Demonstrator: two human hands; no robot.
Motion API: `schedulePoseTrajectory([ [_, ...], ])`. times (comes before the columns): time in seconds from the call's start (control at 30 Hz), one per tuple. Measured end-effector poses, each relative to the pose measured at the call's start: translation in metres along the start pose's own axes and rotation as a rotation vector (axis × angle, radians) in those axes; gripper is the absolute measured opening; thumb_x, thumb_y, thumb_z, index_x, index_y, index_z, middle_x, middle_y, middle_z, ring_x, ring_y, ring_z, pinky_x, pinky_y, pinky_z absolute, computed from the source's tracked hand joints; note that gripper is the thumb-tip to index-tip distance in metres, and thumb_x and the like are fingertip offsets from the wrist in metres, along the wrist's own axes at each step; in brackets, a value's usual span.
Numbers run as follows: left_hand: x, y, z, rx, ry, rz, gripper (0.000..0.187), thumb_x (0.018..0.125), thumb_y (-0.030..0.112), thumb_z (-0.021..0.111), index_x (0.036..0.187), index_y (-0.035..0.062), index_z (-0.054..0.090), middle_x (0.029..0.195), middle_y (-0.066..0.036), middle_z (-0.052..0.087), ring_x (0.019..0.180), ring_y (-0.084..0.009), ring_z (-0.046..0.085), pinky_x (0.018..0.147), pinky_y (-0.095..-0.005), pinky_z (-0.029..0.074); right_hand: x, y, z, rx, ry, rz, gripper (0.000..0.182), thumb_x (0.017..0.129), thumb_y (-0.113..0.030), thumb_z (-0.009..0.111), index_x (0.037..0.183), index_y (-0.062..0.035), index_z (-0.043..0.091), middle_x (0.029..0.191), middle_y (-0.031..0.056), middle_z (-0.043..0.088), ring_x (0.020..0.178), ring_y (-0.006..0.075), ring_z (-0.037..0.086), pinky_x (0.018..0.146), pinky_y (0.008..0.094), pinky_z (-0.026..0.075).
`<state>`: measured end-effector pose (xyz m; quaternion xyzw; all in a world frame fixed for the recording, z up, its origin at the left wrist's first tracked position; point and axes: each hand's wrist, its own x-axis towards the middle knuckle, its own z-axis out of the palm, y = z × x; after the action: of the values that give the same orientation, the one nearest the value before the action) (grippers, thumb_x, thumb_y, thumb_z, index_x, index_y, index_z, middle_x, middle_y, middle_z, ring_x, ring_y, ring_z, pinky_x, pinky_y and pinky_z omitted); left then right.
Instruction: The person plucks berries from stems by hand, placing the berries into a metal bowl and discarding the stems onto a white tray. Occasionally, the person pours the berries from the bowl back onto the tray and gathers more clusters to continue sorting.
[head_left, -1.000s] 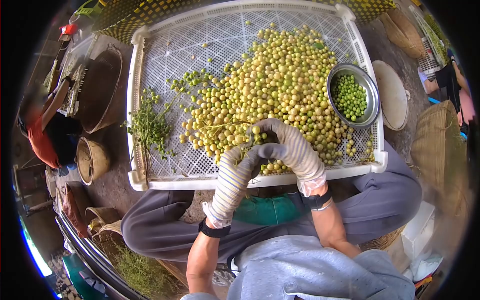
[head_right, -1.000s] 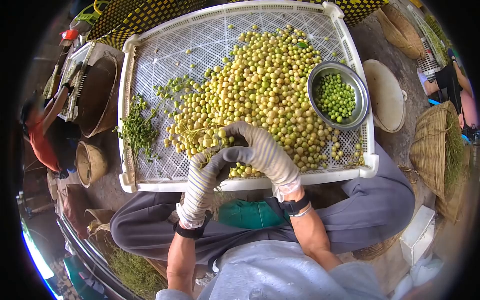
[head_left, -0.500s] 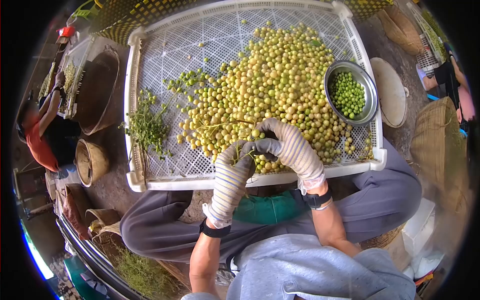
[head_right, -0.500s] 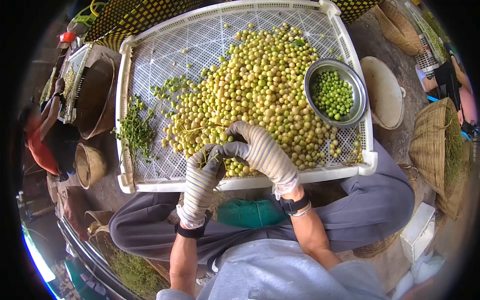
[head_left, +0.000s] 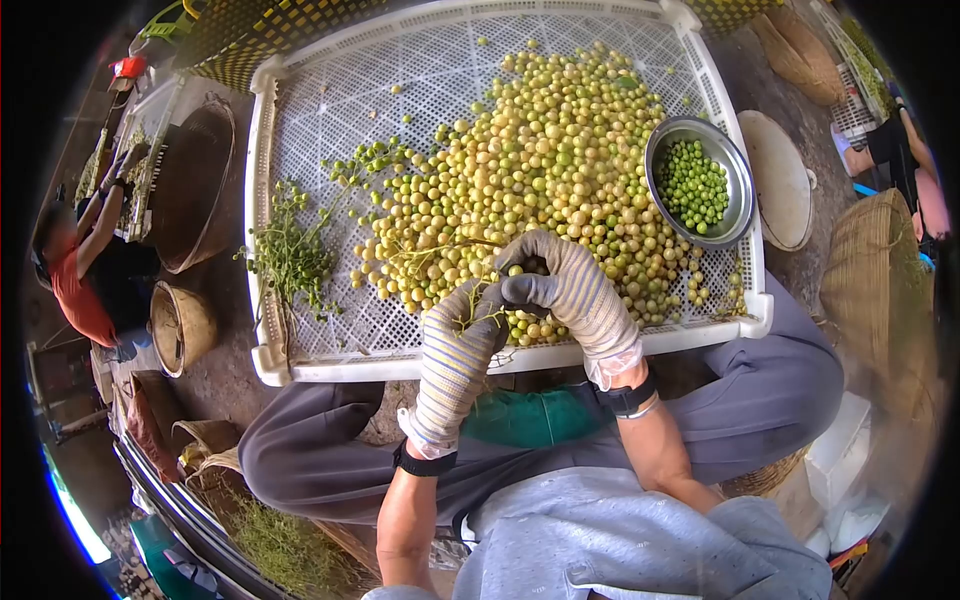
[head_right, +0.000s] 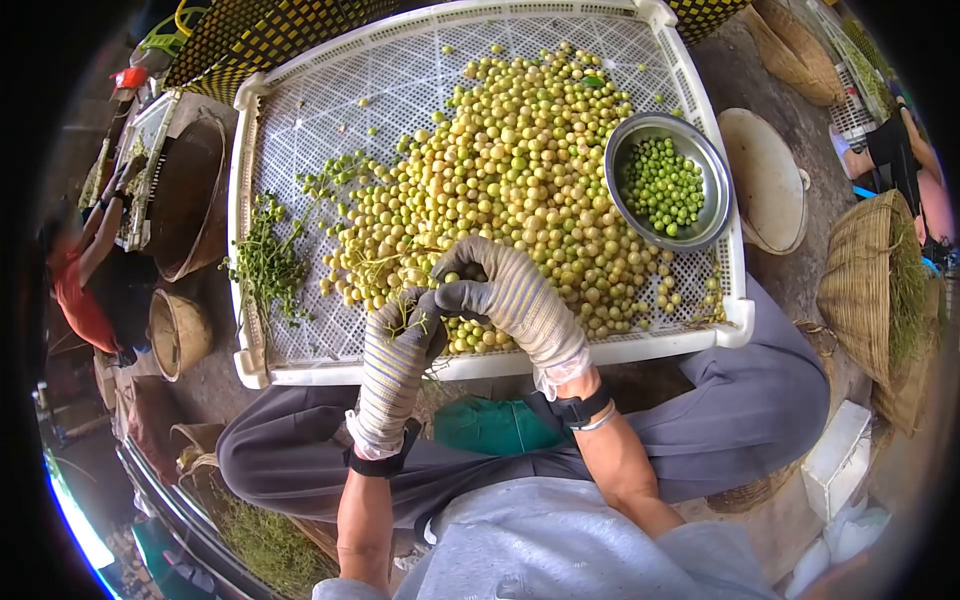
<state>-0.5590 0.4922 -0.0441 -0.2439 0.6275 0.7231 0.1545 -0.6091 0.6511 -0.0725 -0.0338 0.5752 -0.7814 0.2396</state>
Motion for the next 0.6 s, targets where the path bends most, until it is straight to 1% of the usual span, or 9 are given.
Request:
schedulePoseTrajectory([
  [0.07, 0.005, -0.009, -0.005, -0.009, 0.007, -0.005, 0.020, 0.100, 0.013, 0.064, 0.113, -0.0020, 0.068, 0.076, 0.001, 0.062, 0.062, -0.0058, 0.056, 0.059, -0.0236, 0.047, 0.000, 0.004, 0.004, 0.033, 0.028, 0.017, 0.033, 0.088, -0.029, 0.080, 0.102, -0.0025, 0.067, 0.084, -0.0015, 0.064, 0.077, 0.0059, 0.059, 0.071, 0.0220, 0.051],
  [0.13, 0.012, -0.022, -0.010, 0.243, -0.064, 0.321, 0.016, 0.101, 0.016, 0.061, 0.102, 0.0007, 0.068, 0.067, 0.004, 0.053, 0.056, -0.0046, 0.046, 0.053, -0.0240, 0.039, -0.001, 0.007, 0.003, 0.065, 0.057, 0.036, 0.032, 0.089, -0.028, 0.080, 0.103, -0.0030, 0.067, 0.083, -0.0020, 0.064, 0.075, 0.0051, 0.059, 0.068, 0.0203, 0.051],
  [0.17, 0.010, -0.017, -0.012, 0.241, -0.066, 0.320, 0.016, 0.101, 0.016, 0.061, 0.102, 0.0007, 0.068, 0.067, 0.004, 0.053, 0.056, -0.0046, 0.046, 0.053, -0.0240, 0.039, -0.003, 0.008, -0.001, 0.218, 0.037, 0.067, 0.032, 0.090, -0.029, 0.079, 0.106, -0.0035, 0.067, 0.084, -0.0025, 0.064, 0.072, 0.0043, 0.059, 0.064, 0.0189, 0.049],
  [0.23, 0.004, 0.004, -0.015, -0.190, -0.223, -0.047, 0.019, 0.101, 0.022, 0.062, 0.093, 0.0049, 0.064, 0.064, 0.004, 0.052, 0.053, -0.0032, 0.045, 0.048, -0.0202, 0.032, -0.001, 0.016, -0.004, 0.370, 0.016, 0.099, 0.033, 0.091, -0.029, 0.077, 0.109, -0.0039, 0.066, 0.085, -0.0030, 0.064, 0.070, 0.0035, 0.058, 0.061, 0.0176, 0.048],
  [0.3, -0.001, 0.012, -0.016, -0.221, -0.224, -0.099, 0.019, 0.101, 0.023, 0.061, 0.093, 0.0052, 0.063, 0.058, 0.004, 0.047, 0.047, -0.0056, 0.041, 0.046, -0.0224, 0.029, 0.008, 0.027, -0.003, 0.546, -0.012, 0.047, 0.036, 0.093, -0.031, 0.075, 0.114, -0.0040, 0.064, 0.088, -0.0037, 0.063, 0.068, 0.0031, 0.057, 0.058, 0.0164, 0.044],
  [0.43, -0.025, 0.031, -0.007, -0.199, -0.166, -0.274, 0.023, 0.098, 0.018, 0.064, 0.115, 0.0024, 0.066, 0.087, -0.005, 0.067, 0.074, -0.0114, 0.062, 0.065, -0.0265, 0.051, 0.000, 0.002, 0.001, 0.272, -0.107, -0.019, 0.046, 0.091, -0.038, 0.076, 0.119, -0.0036, 0.064, 0.099, -0.0007, 0.067, 0.069, 0.0053, 0.061, 0.059, 0.0163, 0.045],
  [0.5, -0.029, 0.031, -0.005, -0.065, -0.256, -0.059, 0.035, 0.103, 0.036, 0.056, 0.096, 0.0041, 0.069, 0.060, 0.007, 0.044, 0.051, -0.0039, 0.037, 0.049, -0.0235, 0.026, 0.000, 0.019, -0.002, 0.340, -0.187, 0.004, 0.049, 0.090, -0.040, 0.077, 0.119, -0.0030, 0.065, 0.102, 0.0023, 0.069, 0.068, 0.0070, 0.064, 0.056, 0.0175, 0.045],
  [0.57, -0.031, 0.027, -0.011, -0.087, -0.255, -0.063, 0.035, 0.102, 0.036, 0.056, 0.096, 0.0035, 0.068, 0.060, 0.007, 0.044, 0.051, -0.0041, 0.038, 0.050, -0.0231, 0.028, 0.000, 0.026, -0.008, 0.370, -0.313, 0.087, 0.049, 0.089, -0.040, 0.078, 0.118, -0.0028, 0.066, 0.098, 0.0030, 0.069, 0.068, 0.0080, 0.066, 0.052, 0.0183, 0.042],
  [0.6, -0.029, 0.019, -0.024, 0.085, -0.366, 0.142, 0.024, 0.095, 0.016, 0.063, 0.118, 0.0076, 0.063, 0.088, -0.003, 0.055, 0.076, -0.0136, 0.052, 0.067, -0.0272, 0.041, 0.000, 0.025, -0.007, 0.370, -0.317, 0.088, 0.049, 0.089, -0.040, 0.078, 0.118, -0.0028, 0.066, 0.098, 0.0030, 0.069, 0.068, 0.0080, 0.066, 0.052, 0.0183, 0.042],
])
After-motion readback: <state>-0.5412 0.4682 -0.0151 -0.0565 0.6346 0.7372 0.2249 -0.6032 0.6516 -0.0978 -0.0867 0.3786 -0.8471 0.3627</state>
